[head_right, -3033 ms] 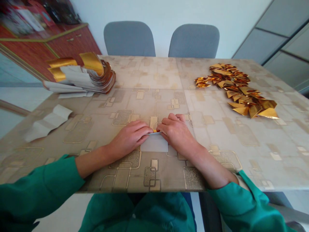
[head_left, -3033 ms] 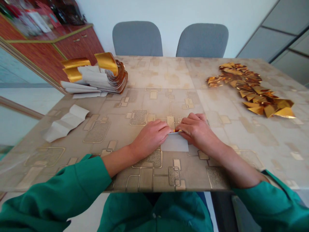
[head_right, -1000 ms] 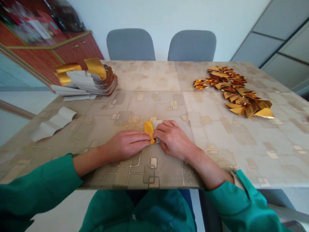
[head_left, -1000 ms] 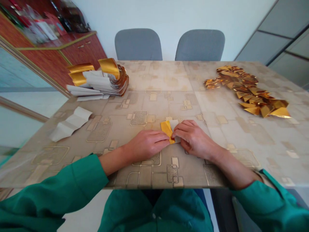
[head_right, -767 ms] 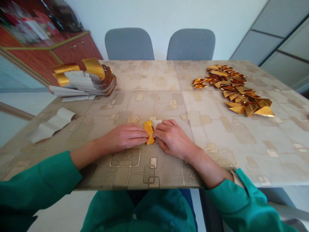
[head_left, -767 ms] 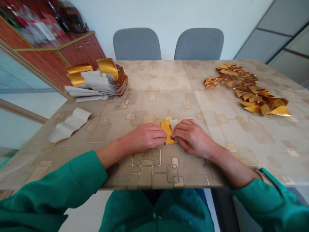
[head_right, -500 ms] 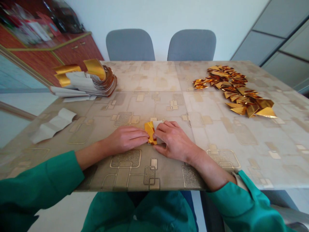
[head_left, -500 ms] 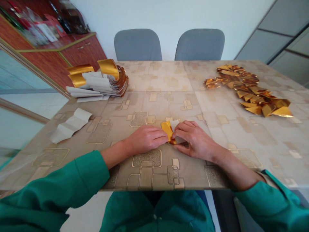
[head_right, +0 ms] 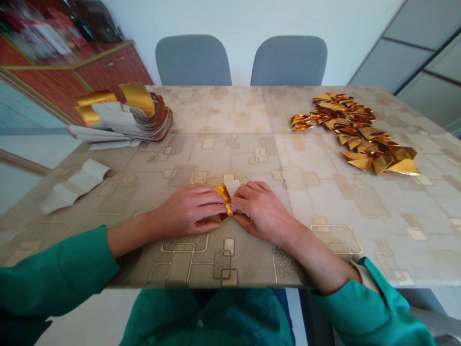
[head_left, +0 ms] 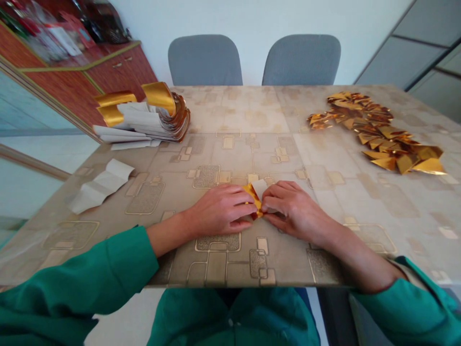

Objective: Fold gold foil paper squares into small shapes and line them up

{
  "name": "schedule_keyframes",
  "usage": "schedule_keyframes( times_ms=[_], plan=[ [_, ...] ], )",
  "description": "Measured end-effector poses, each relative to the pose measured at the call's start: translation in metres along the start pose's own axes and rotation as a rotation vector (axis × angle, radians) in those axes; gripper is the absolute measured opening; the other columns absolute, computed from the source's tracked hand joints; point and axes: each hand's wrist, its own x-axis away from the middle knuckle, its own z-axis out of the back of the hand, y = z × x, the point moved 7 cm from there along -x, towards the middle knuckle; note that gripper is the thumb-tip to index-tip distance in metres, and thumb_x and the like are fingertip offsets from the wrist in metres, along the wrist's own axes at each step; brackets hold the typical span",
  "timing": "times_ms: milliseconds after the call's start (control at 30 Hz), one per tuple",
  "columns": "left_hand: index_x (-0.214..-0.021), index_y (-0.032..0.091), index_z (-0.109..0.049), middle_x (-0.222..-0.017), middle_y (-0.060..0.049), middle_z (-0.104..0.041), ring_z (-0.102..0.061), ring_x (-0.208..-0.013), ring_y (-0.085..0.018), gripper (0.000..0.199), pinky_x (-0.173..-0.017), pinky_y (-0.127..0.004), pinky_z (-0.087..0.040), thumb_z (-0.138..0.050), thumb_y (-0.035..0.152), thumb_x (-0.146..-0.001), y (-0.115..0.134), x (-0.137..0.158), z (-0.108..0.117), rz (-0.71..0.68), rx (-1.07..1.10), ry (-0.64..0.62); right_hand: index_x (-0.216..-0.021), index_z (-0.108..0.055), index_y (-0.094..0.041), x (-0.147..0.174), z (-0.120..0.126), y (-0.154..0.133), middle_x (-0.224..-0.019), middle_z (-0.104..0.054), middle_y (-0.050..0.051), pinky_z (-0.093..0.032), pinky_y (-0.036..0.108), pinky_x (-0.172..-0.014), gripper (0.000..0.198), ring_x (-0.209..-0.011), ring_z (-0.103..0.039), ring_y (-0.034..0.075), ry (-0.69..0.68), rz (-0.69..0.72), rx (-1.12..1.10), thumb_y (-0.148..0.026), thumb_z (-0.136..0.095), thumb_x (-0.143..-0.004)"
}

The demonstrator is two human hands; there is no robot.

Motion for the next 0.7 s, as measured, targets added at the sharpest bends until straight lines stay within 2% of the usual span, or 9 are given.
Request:
schedule_keyframes(
  times_ms=[100,167,233,333,467,700],
  plan=[
    [-0.111,0.016,-0.067,-0.108,-0.007,-0.071,-0.062,-0.100,-0.022,0.024,-0.085,-0.035,-0.050,-0.060,0.033,-0.096,-0.001,-0.001,-0.002,-0.003,-0.015,0.001,-0.088,-0.064,-0.020,0.001,0.002,0.000,-0.092,-0.065,0.004,-0.037,0.034,-0.087,0.010,-0.090,-0.055,0.018,0.006,0.007,-0.013,-0.018,-0.055,-0.093],
    [-0.102,0.016,-0.069,-0.100,-0.006,-0.071,-0.062,-0.094,-0.020,0.019,-0.082,-0.032,-0.050,-0.055,0.028,-0.099,0.000,-0.003,-0.003,0.003,-0.021,0.031,-0.086,-0.063,-0.020,0.002,0.003,0.000,-0.093,-0.065,0.004,-0.036,0.033,-0.087,0.011,-0.091,-0.055,0.017,0.001,0.010,-0.027,-0.016,-0.056,-0.092],
    [-0.093,0.017,-0.069,-0.093,-0.005,-0.070,-0.061,-0.088,-0.018,0.023,-0.079,-0.031,-0.048,-0.050,0.025,-0.101,0.000,-0.005,-0.005,0.029,0.003,0.056,-0.086,-0.063,-0.020,0.003,0.004,0.000,-0.096,-0.065,0.004,-0.036,0.034,-0.088,0.009,-0.092,-0.055,0.018,-0.016,0.006,-0.039,-0.018,-0.057,-0.091],
    [-0.091,0.017,-0.068,-0.093,-0.005,-0.068,-0.059,-0.086,-0.017,0.024,-0.078,-0.030,-0.046,-0.049,0.025,-0.102,-0.004,-0.007,-0.006,0.149,0.122,0.060,-0.088,-0.063,-0.021,0.005,0.004,0.001,-0.097,-0.063,0.004,-0.036,0.034,-0.089,0.005,-0.093,-0.054,0.018,-0.051,-0.013,-0.058,-0.022,-0.060,-0.091],
    [-0.090,0.015,-0.066,-0.095,-0.006,-0.064,-0.056,-0.089,-0.019,0.019,-0.080,-0.032,-0.045,-0.053,0.024,-0.099,-0.010,-0.009,-0.008,0.302,0.225,0.028,-0.086,-0.063,-0.021,0.006,0.003,0.004,-0.094,-0.061,0.004,-0.036,0.034,-0.087,0.009,-0.092,-0.052,0.019,-0.065,-0.066,-0.100,-0.027,-0.061,-0.092],
    [-0.088,0.014,-0.061,-0.096,-0.007,-0.060,-0.053,-0.090,-0.021,0.017,-0.081,-0.034,-0.043,-0.053,0.025,-0.099,-0.011,-0.009,-0.013,0.376,0.233,0.020,-0.079,-0.063,-0.019,0.004,-0.004,0.011,-0.089,-0.059,0.004,-0.035,0.033,-0.082,0.021,-0.088,-0.049,0.019,-0.004,-0.157,-0.097,-0.029,-0.057,-0.096]
  ],
)
